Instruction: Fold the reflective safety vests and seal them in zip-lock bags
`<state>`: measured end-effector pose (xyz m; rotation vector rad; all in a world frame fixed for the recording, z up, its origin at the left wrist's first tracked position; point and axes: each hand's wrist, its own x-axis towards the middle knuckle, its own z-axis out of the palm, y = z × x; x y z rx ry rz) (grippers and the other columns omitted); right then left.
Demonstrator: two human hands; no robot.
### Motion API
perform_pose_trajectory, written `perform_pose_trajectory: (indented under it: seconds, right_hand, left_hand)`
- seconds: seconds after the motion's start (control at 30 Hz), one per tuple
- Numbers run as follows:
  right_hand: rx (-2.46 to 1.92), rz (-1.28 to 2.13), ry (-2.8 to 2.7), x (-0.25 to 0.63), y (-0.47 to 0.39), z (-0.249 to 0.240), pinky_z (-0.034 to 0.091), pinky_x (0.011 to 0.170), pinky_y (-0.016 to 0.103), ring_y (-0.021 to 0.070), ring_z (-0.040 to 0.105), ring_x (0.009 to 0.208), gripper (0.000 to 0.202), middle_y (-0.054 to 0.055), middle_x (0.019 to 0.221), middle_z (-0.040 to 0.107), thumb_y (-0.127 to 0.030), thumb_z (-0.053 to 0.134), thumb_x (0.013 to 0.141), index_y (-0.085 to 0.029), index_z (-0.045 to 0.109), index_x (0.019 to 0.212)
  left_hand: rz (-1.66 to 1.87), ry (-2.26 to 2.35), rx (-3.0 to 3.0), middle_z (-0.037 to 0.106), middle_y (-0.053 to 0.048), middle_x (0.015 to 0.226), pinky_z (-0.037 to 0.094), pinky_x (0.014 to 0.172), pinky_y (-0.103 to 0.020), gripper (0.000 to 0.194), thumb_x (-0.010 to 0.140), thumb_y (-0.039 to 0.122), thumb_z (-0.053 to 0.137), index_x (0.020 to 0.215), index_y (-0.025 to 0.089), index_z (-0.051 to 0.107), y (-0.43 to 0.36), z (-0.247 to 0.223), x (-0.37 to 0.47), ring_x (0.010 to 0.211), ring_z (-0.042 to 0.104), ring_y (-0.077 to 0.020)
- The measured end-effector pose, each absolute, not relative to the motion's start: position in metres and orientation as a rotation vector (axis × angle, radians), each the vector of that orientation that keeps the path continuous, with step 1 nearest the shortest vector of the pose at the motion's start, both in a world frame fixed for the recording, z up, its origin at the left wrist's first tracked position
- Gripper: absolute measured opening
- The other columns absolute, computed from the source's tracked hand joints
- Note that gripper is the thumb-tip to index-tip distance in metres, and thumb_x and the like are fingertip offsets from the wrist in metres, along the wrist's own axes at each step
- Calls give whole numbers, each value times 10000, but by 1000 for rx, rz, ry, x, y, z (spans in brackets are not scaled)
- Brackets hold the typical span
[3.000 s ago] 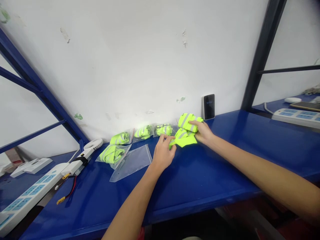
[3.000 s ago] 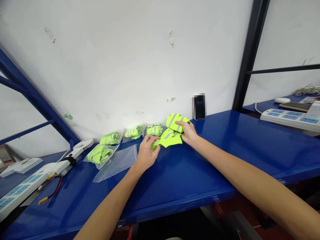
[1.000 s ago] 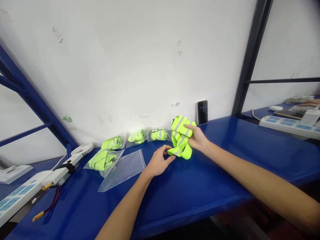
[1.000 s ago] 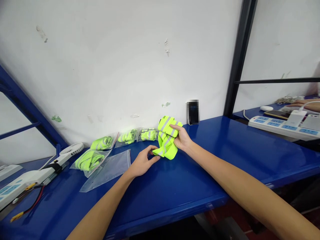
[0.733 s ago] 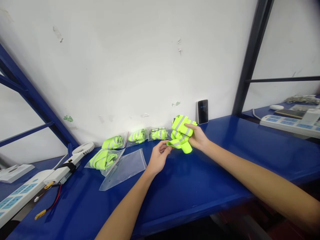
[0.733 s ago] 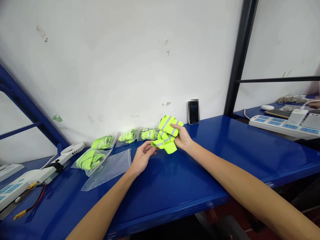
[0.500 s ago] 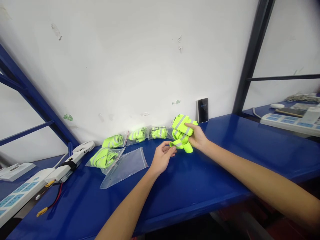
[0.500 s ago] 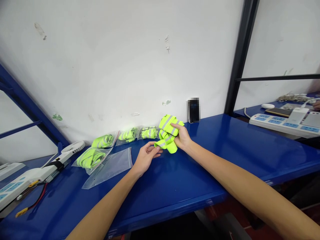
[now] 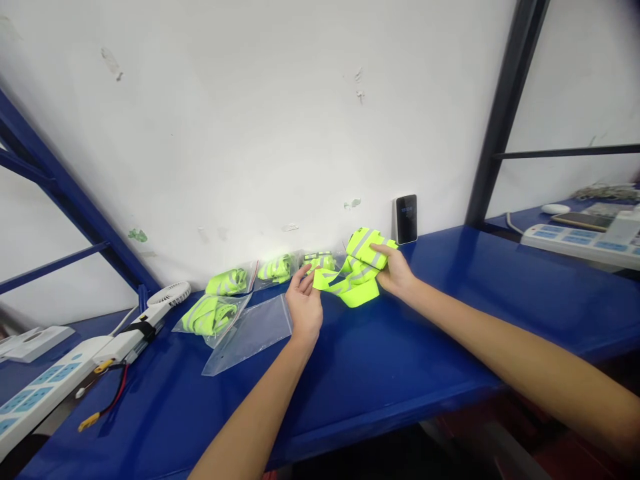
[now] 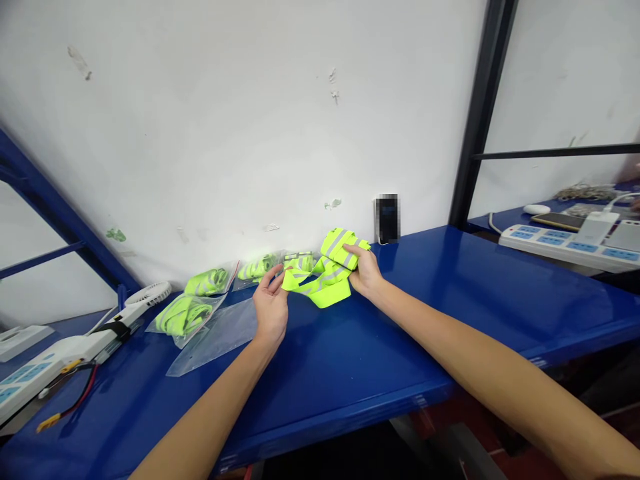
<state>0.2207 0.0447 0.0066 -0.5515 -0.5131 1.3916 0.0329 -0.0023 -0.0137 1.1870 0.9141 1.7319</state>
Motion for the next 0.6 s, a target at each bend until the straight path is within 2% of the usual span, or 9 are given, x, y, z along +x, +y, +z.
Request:
perform_pose_trajectory:
  seconds: [0.1, 0.2, 0.37, 0.47, 0.6]
  right_hand:
    - [-539, 1399, -501, 220, 42, 11, 610, 803, 417, 254, 722, 866, 310, 69, 953, 764, -53, 586, 779, -160, 659, 1060]
    - [-529, 1395, -501, 222, 41, 15, 609, 816, 433, 260, 720, 882, 305, 61, 942, 765, -50, 579, 781, -171, 659, 1049]
    - [-515, 1419, -537, 225, 39, 19, 604, 831, 471, 282, 716, 917, 311, 67, 954, 764, -63, 572, 785, -184, 658, 1058]
    - [-497, 1453, -546, 225, 40, 18, 602, 836, 478, 283, 716, 915, 298, 70, 934, 763, -69, 568, 788, -184, 658, 1048]
    - [-523, 1425, -540, 225, 44, 12, 607, 821, 459, 267, 723, 877, 272, 63, 897, 762, -66, 585, 775, -180, 656, 1011]
  left_hand:
    - [1689, 862, 1235, 737, -128, 1061, 526, 936, -368, 444, 737, 305, 724, 1131, 131, 613, -3, -11, 33, 1058, 681, -256]
    - [1609, 821, 1322, 744, -103, 1013, 528, 928, -363, 339, 772, 259, 659, 1087, 135, 641, -3, -13, 34, 1028, 686, -244]
    - [1495, 1060, 1707, 672, -76, 1111, 551, 835, -346, 329, 866, 164, 409, 1072, 187, 664, -3, -18, 30, 998, 655, -214]
    - [1324, 1304, 2068, 639, -77, 1007, 508, 907, -380, 373, 825, 73, 392, 1030, 181, 684, -4, -21, 25, 968, 623, -212]
    - [1213, 1286, 2496, 570, -114, 1119, 455, 991, -419, 381, 846, 47, 391, 1040, 173, 693, -8, -19, 23, 1102, 533, -246]
